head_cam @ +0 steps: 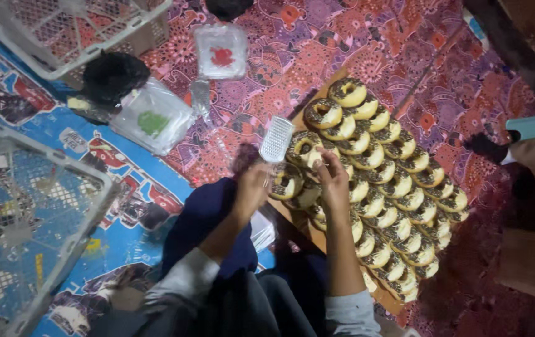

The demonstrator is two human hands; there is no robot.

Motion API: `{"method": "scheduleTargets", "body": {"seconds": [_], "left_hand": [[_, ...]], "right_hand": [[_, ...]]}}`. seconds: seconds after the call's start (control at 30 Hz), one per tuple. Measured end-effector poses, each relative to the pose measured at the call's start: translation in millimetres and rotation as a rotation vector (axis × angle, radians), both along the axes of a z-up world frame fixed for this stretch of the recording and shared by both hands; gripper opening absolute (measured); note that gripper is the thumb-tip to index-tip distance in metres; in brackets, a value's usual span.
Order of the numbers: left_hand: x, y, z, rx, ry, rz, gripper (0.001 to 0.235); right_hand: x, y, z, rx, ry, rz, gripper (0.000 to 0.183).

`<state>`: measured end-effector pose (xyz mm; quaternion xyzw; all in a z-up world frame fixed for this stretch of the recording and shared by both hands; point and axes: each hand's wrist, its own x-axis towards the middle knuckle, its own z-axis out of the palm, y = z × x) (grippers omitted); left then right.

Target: The person sits on the floor and uses a handheld grater to grate a block of cheese over rows of ring-shaped pastries arranged on a wooden board. The person moves the grater and cheese across the pastries to distribute the shreds.

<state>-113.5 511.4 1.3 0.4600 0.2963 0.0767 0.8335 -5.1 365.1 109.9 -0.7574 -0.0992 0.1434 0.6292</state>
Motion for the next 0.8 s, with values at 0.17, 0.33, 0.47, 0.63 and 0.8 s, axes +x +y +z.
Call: {"method": "scheduleTargets", "body": {"seconds": [0.17, 0.33, 0.47, 0.63, 0.8], "left_hand": [[-26, 79, -62, -0.038, 0.024, 0.066, 0.024], [0, 117, -147, 0.379, 0.045, 0.177, 0.028], [14, 151, -179, 1.014, 0.267, -0.017, 0.025], [27, 190, -186, 1.35, 0.621, -0.005, 0.02], [76, 198, -205, 1.436, 0.789, 0.01, 0.017]], "right_hand": [[-37, 39, -11, 0.201, 0.485, 0.031, 0.029], [-69, 45, -27, 0.187, 0.531, 0.13, 0.028], [-86, 24, -38, 0.111, 0.658, 0.047, 0.031], [-111, -17, -54, 0.126, 0.702, -0.044, 0.032], [-133, -36, -70, 0.13, 0.747, -0.134, 0.035]]}}
